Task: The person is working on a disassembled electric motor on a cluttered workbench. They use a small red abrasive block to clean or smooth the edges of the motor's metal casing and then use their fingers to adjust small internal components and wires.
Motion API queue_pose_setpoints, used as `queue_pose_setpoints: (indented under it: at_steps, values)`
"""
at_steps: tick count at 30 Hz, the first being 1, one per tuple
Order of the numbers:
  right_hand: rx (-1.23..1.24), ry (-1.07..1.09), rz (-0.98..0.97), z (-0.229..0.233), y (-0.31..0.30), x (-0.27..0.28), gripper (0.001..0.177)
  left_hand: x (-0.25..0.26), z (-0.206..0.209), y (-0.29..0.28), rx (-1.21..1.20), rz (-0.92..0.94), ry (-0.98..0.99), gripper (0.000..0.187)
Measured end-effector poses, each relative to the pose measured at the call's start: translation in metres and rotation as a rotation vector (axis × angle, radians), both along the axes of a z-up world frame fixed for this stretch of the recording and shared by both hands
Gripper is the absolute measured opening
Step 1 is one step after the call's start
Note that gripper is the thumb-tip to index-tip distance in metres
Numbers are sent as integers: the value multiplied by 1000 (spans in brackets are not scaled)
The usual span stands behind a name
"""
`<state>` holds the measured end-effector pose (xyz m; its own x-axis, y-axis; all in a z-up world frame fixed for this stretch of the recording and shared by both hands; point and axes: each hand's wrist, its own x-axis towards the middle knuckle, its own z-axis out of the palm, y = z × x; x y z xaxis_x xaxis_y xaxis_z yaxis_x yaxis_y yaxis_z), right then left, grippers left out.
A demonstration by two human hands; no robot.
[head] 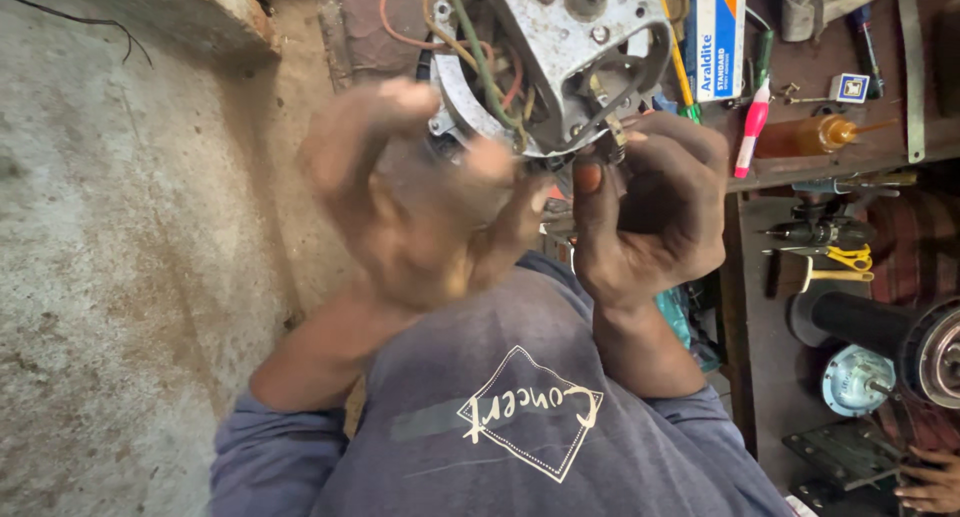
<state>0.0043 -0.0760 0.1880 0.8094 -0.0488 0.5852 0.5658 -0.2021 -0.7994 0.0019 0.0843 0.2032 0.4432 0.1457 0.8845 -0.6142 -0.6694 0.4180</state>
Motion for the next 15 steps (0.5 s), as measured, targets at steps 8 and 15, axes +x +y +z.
queue_pose_setpoints:
  at_steps: [8,15]
  values:
    - [-65,-32,32,-8,-10,1,30,1,43,23,628,120,-42,16]
    - [-117,-46,19,-5,-15,4,29,12,59,20,731,-24,-6,9]
